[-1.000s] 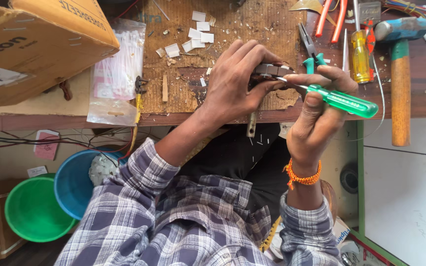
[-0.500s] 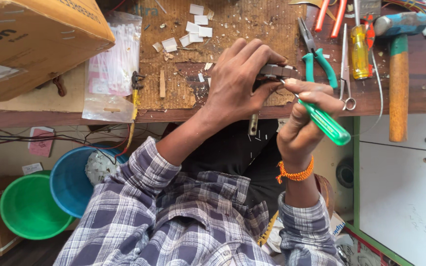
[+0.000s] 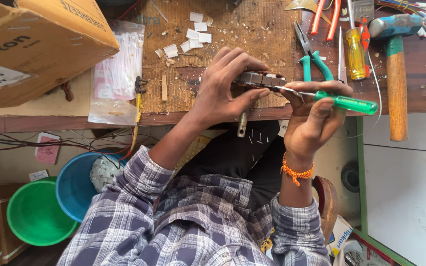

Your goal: The person works on a cylindrical electrical component, likely a motor stator, using a screwdriver to adjust or secure internal parts. They also cut small white insulating pieces with scissors and insert them into the component. The task involves repeated insertion and adjustment of these pieces.

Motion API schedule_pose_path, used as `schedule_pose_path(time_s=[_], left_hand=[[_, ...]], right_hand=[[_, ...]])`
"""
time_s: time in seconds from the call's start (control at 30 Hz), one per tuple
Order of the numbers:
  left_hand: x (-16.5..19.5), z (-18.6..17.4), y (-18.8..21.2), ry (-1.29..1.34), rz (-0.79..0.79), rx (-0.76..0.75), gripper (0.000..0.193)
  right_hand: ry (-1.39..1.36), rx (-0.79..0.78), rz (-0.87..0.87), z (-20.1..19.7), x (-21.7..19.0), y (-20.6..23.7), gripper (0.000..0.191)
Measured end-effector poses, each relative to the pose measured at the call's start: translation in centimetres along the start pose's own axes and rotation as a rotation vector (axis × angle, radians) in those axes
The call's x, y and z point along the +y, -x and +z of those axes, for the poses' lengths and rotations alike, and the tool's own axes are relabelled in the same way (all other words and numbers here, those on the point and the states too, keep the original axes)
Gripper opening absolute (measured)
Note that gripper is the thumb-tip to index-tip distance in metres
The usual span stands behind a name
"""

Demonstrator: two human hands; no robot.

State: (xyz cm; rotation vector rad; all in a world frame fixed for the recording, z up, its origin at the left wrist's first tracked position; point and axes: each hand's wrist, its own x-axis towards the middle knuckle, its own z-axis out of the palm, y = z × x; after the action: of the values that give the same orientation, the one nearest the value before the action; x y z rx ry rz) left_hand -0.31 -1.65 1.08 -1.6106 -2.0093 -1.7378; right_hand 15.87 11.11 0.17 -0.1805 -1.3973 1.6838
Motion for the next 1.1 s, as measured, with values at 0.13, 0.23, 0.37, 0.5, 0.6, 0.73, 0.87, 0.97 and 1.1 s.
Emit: schedule_pose_path(time_s=[0.13, 0.23, 0.37, 0.5, 0.6, 0.73, 0.87, 0.97, 1.1], left_hand=[[-0.4, 0.3, 0.2, 0.011, 0.003, 0.004, 0.037], [-0.6, 0.0, 0.2, 0.008, -0.028, -0.007, 0.037], [0.0, -1.0, -0.3, 0.072, -0.087, -0.016, 0.038], [1.0, -1.8, -1.0, -0.056, -0.02, -0.016, 0.045], [1.4, -1.8, -1.5, -0.114, -0.056, -0.083, 0.046], [1.5, -1.2, -1.8, -0.14, -0.1, -0.073, 0.044], [1.5, -0.7, -1.8, -0.233, -0.118, -0.108, 0.042], [1.6, -0.6, -1.8, -0.233, -0.119, -0.126, 0.039], [1.5, -1.0, -2.0, -0.22, -0.112, -0.134, 0.046]], right_hand=[[0.061, -0.03, -0.019, 0.2, -0.4, 0.0, 0.048], [0.063, -0.034, -0.015, 0.7, -0.4, -0.3, 0.049], [0.128, -0.081, -0.037, 1.4, -0.6, -0.9, 0.048], [0.269, -0.177, -0.065, 1.8, -0.9, -1.9, 0.045], [0.367, -0.213, -0.1, 1.8, -1.0, -2.6, 0.044], [0.416, -0.241, -0.084, 1.7, -1.2, -2.5, 0.042], [0.469, -0.129, -0.12, 2.9, -1.0, -1.1, 0.032], [0.51, -0.081, -0.196, 3.8, -0.7, -0.1, 0.027], [0.497, -0.078, -0.088, 3.2, -0.8, -0.4, 0.029]])
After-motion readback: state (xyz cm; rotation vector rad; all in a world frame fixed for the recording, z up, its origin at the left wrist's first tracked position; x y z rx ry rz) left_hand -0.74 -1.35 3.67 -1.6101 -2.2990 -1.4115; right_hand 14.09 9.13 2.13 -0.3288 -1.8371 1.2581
